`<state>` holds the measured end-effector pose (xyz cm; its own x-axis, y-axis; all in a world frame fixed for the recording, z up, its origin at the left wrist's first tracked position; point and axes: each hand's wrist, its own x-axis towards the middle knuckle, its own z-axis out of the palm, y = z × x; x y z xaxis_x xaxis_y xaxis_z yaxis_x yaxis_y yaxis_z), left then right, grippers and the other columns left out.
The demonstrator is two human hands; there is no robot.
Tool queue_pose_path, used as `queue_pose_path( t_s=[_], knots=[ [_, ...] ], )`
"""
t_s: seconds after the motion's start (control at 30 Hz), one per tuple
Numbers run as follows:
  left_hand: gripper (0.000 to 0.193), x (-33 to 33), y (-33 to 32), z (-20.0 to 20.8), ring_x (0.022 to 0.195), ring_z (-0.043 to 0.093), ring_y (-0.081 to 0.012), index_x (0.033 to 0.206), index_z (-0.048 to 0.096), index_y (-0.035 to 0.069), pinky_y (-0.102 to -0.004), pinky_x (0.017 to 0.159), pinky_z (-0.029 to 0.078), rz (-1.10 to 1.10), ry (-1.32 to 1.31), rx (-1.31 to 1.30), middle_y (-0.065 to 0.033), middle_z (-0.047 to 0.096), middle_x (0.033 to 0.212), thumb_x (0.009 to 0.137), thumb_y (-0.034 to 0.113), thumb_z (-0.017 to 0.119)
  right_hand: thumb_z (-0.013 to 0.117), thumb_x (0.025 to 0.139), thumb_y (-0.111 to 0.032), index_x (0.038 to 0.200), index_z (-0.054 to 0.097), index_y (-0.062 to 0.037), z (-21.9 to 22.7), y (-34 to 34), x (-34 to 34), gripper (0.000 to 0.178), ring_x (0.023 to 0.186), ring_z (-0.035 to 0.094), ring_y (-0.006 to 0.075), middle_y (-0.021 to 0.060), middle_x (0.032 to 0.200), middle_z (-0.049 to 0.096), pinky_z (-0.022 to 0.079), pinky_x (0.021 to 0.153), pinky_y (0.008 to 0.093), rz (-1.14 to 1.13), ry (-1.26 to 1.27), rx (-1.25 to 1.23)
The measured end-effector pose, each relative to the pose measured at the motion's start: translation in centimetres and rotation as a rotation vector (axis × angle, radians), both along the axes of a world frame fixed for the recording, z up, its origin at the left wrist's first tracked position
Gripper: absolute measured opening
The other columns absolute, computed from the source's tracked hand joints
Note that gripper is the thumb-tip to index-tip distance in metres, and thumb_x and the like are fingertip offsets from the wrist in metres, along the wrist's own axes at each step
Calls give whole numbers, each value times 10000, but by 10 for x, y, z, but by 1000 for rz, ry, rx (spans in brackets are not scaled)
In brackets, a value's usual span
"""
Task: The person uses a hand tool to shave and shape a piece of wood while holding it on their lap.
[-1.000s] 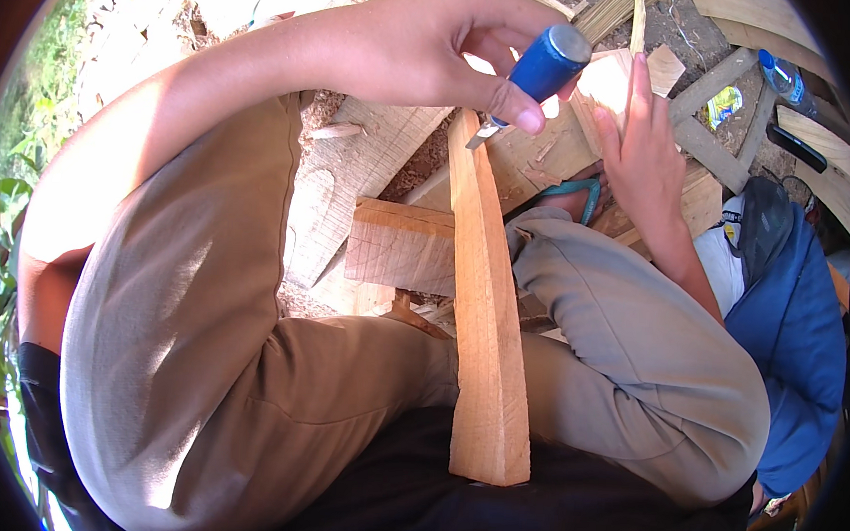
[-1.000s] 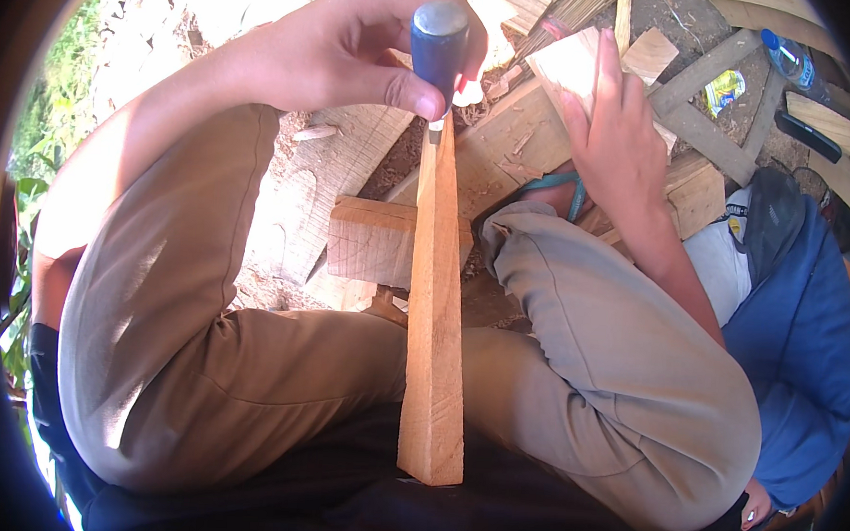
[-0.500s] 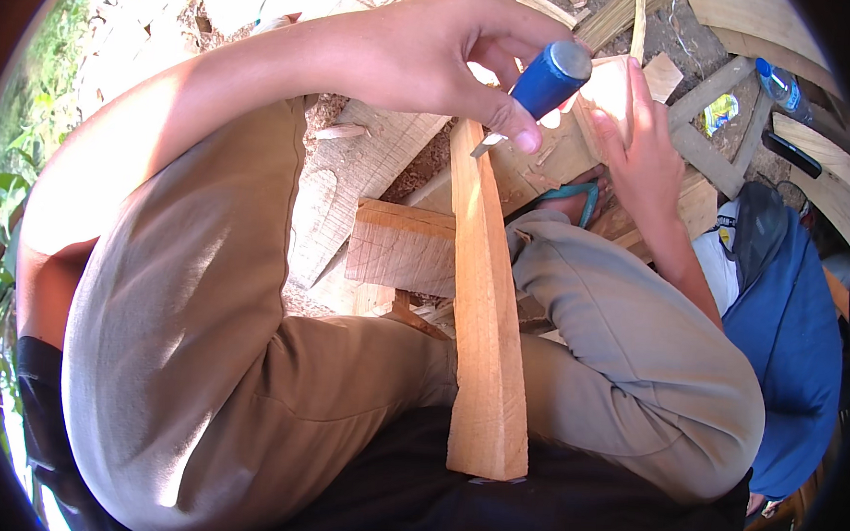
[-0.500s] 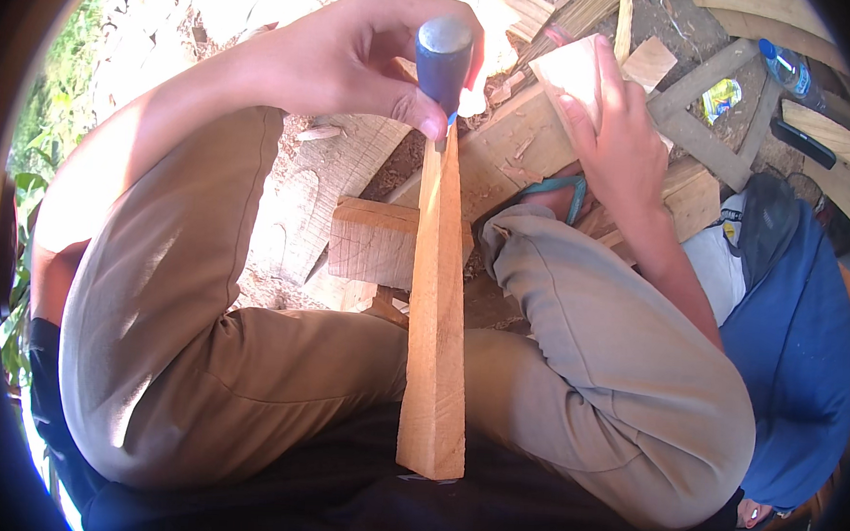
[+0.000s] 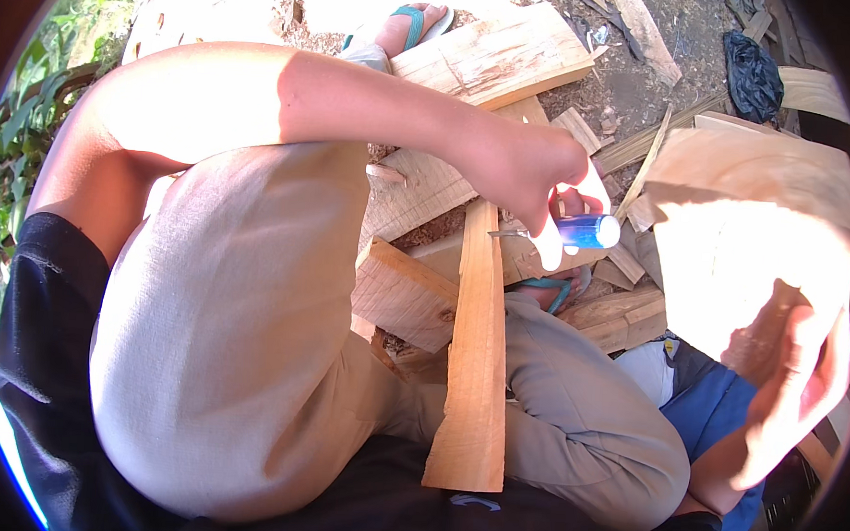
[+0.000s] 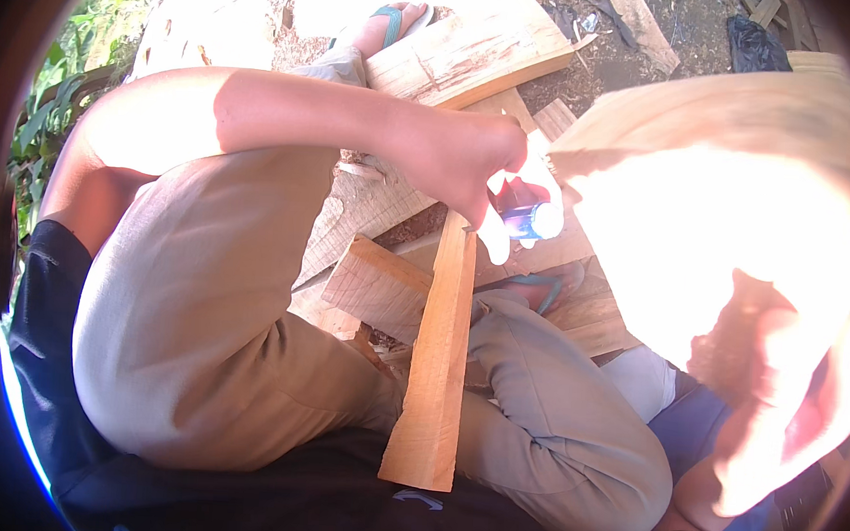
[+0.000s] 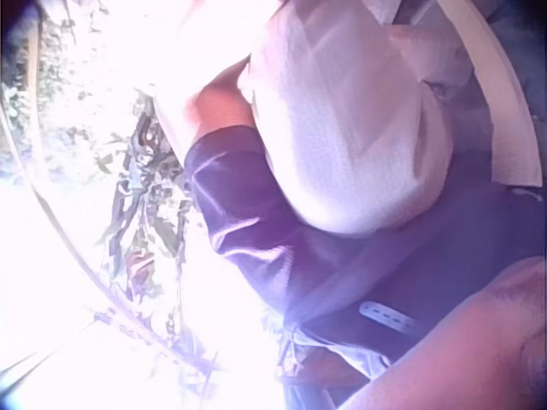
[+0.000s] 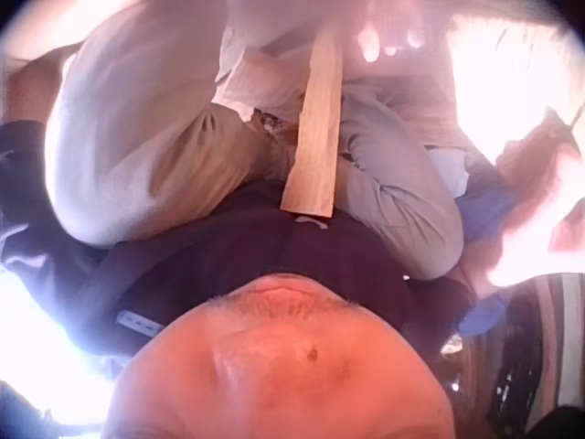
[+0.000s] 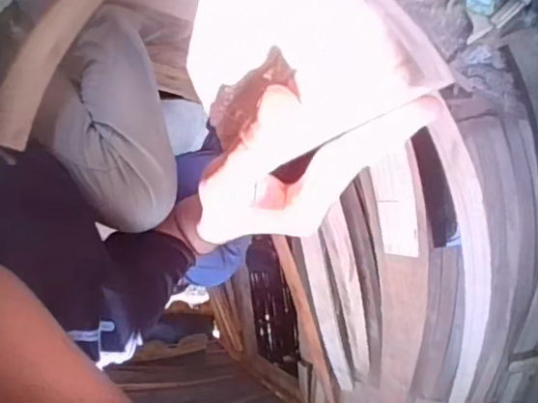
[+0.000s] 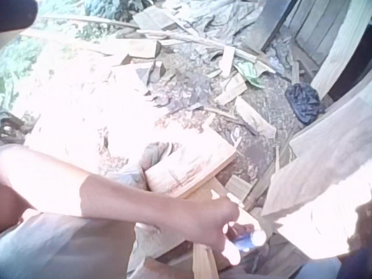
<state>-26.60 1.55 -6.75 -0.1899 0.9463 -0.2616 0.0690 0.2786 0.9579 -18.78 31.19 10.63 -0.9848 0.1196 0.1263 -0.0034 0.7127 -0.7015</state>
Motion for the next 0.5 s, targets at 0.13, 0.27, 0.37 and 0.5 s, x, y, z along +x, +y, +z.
queue_pose_path(
  t_s=[0.13, 0.27, 0.37, 0.5],
  knots=[
    [485, 8, -7, -7, 1002, 719, -177, 1230, 723, 93, -338, 865, 553, -20, -91, 206, -77, 771, 1106, 796, 247, 876, 607, 1053, -270, 1487, 513, -6, 15, -1, 26, 517, 1249, 603, 218, 170, 1416, 600, 452, 1092, 349, -87, 0, 108],
    [484, 17, -8, -11, 985, 718, -153, 1248, 727, 128, -327, 861, 552, -13, -129, 269, -39, 775, 1073, 812, 281, 870, 600, 1055, -286, 1498, 501, -15, 31, 11, 64, 529, 1262, 593, 219, 170, 1426, 591, 448, 1098, 354, -236, 23, 167],
    [506, 18, -9, -16, 967, 712, -172, 1242, 741, 176, -341, 874, 535, -75, -256, 274, -20, 778, 1042, 772, 296, 885, 596, 1057, -298, 1507, 491, -22, 46, 1, 87, 538, 1271, 585, 220, 170, 1433, 583, 445, 1102, 357, -324, 29, 246],
    [478, 38, -6, -39, 953, 693, -239, 1197, 753, 158, -385, 848, 522, -43, 28, 370, -38, 753, 1003, 757, 294, 881, 589, 1060, -314, 1518, 479, -32, 51, 11, 108, 549, 1284, 575, 222, 170, 1443, 574, 441, 1108, 361, -386, 45, 260]
  ],
)
